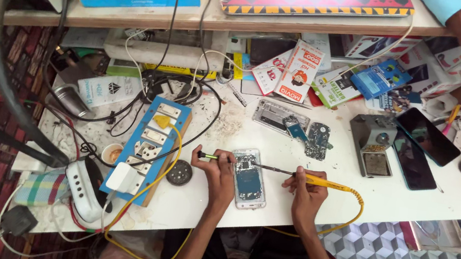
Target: The person uses a soldering iron and a small tool to work on a circuit board placed on a cluttered workbench. They repeatedly apply the soldering iron to different points on the board while manipulating components with the other hand.
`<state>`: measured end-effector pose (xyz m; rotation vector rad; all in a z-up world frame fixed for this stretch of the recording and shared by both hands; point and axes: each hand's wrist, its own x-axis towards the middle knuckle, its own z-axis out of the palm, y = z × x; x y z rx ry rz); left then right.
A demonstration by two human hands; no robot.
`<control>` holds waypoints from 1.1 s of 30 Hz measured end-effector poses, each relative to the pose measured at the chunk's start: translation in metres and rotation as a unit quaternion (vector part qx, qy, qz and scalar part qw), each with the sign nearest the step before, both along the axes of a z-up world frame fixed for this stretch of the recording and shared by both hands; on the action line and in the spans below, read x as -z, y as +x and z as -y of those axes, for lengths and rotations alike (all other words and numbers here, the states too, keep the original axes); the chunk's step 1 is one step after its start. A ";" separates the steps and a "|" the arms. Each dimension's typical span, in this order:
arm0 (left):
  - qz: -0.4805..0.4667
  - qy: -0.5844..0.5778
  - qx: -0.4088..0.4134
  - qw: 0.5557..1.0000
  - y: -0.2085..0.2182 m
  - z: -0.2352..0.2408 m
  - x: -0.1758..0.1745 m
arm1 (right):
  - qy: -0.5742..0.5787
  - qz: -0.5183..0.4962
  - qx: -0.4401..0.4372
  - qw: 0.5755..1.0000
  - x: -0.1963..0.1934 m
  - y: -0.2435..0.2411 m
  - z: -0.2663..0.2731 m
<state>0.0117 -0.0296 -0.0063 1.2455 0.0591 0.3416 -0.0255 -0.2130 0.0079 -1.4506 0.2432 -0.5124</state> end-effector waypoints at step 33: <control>0.130 0.208 0.075 0.966 0.005 -0.017 0.003 | -0.016 -0.015 -0.014 1.000 -0.004 0.001 0.002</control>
